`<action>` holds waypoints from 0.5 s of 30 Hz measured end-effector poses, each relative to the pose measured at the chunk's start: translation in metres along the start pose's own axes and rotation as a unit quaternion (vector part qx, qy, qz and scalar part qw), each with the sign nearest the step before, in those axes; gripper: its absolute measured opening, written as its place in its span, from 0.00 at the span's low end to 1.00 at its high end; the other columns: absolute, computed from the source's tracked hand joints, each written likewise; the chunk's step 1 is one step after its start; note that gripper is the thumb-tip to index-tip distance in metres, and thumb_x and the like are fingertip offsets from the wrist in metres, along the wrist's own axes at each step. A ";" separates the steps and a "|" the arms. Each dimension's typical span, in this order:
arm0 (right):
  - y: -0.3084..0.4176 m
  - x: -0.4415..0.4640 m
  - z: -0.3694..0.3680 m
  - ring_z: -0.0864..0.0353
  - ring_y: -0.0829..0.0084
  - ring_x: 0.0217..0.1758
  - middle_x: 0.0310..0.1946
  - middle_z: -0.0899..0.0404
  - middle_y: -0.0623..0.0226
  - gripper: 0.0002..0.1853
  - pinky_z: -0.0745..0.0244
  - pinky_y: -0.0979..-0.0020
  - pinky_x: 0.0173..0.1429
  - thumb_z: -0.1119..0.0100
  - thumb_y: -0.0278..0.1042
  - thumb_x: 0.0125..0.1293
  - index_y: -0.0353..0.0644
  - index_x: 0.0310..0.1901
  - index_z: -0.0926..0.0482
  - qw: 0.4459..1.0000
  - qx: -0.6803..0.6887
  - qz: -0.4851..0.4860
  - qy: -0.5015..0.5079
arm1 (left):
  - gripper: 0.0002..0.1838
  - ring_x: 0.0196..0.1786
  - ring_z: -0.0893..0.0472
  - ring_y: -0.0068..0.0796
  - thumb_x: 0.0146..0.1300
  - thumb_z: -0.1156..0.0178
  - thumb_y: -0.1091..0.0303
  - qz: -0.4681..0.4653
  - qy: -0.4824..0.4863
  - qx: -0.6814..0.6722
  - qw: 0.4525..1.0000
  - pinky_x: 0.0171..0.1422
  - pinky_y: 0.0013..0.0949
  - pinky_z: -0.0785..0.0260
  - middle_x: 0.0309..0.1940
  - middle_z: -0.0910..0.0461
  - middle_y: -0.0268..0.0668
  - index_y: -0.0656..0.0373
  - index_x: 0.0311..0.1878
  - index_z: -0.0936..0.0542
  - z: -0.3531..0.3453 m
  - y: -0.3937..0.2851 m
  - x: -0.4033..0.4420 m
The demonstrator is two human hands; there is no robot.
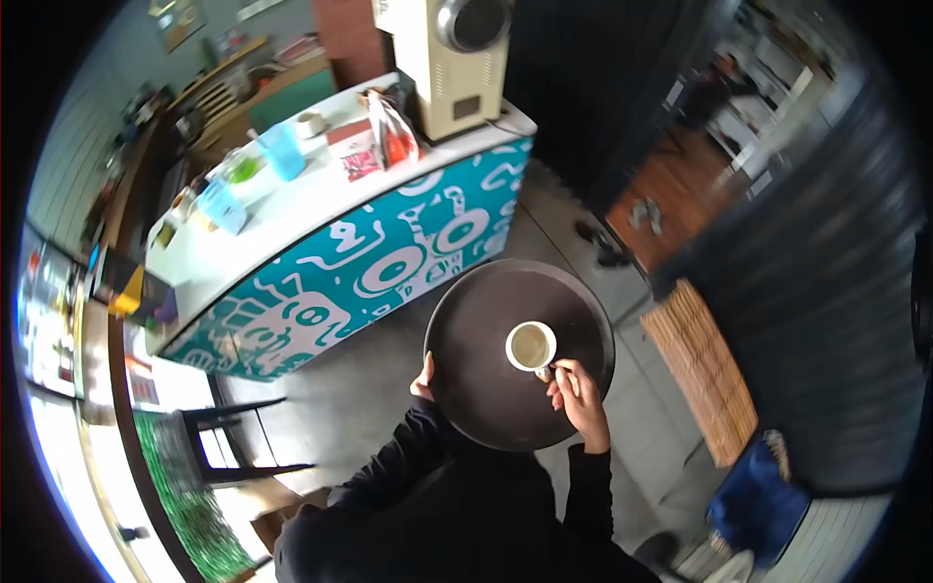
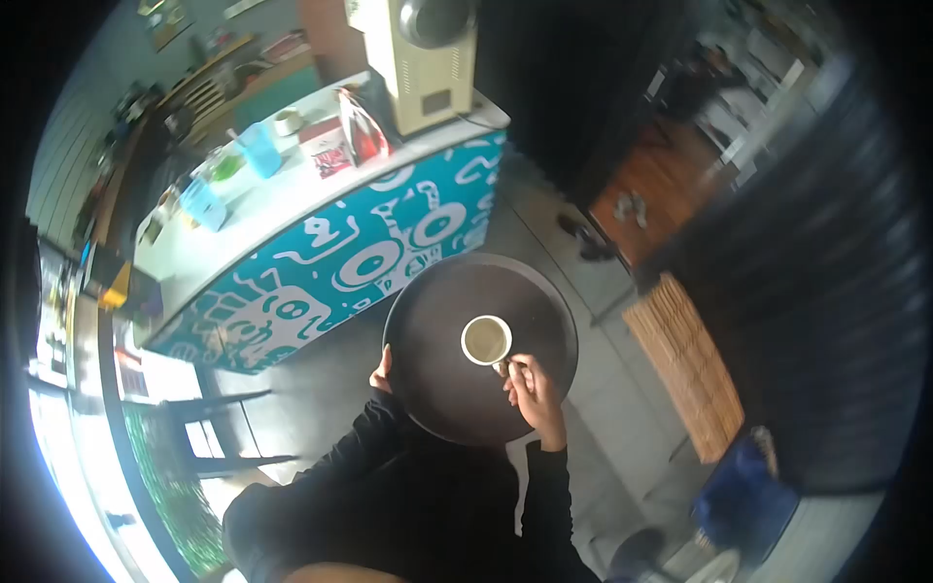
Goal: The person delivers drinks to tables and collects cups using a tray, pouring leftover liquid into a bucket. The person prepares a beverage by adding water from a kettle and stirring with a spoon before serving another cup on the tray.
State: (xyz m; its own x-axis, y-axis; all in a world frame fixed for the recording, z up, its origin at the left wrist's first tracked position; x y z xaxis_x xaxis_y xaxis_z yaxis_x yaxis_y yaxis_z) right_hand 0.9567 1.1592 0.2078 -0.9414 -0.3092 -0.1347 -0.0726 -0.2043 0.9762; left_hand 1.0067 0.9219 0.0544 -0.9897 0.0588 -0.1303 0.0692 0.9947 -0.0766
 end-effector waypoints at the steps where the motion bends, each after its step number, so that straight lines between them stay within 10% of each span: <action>1: 0.009 0.020 0.020 0.29 0.84 0.25 0.26 0.25 0.69 0.09 0.32 0.80 0.30 0.53 0.33 0.77 0.38 0.50 0.26 1.000 0.019 0.025 0.002 | 0.29 0.57 0.22 0.48 0.72 0.47 0.49 -0.047 -0.084 0.033 0.995 0.63 0.49 0.28 0.57 0.22 0.47 0.64 0.64 0.28 0.006 -0.005 0.012; 7: 0.077 0.137 0.154 0.23 0.66 0.47 0.43 0.23 0.60 0.09 0.27 0.68 0.48 0.47 0.33 0.74 0.39 0.48 0.22 0.924 -0.214 0.239 -0.210 | 0.27 0.55 0.21 0.48 0.72 0.47 0.50 -0.127 -0.046 -0.018 0.991 0.63 0.49 0.28 0.55 0.20 0.46 0.64 0.60 0.25 -0.036 0.001 0.069; 13: -0.042 0.297 0.229 0.32 0.59 0.68 0.66 0.32 0.51 0.31 0.41 0.64 0.71 0.49 0.54 0.74 0.32 0.64 0.31 0.998 0.045 0.023 -0.035 | 0.29 0.54 0.20 0.48 0.73 0.51 0.48 -0.148 -0.064 -0.019 0.987 0.61 0.47 0.27 0.56 0.21 0.49 0.67 0.61 0.26 -0.043 0.025 0.195; 15: -0.083 0.316 0.258 0.38 0.59 0.73 0.70 0.38 0.52 0.36 0.42 0.64 0.72 0.48 0.58 0.72 0.31 0.67 0.34 0.986 0.020 -0.115 -0.116 | 0.28 0.57 0.21 0.47 0.72 0.46 0.49 -0.226 -0.198 0.129 0.945 0.64 0.49 0.29 0.56 0.21 0.46 0.64 0.63 0.27 0.018 0.017 0.243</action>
State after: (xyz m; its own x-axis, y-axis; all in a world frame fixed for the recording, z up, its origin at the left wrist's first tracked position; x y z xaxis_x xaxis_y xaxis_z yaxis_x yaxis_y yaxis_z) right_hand 0.5806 1.3179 0.1285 -0.9485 -0.0372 -0.3146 -0.3009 -0.2052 0.9313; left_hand 0.7700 0.9513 0.0042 -0.8049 -0.4538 -0.3824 -0.2705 0.8541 -0.4442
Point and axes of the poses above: each hand's wrist, its own x-axis towards the middle knuckle, its own z-axis out of the back of the hand, y = z × x, the point moved 9 cm from there along x, towards the middle knuckle
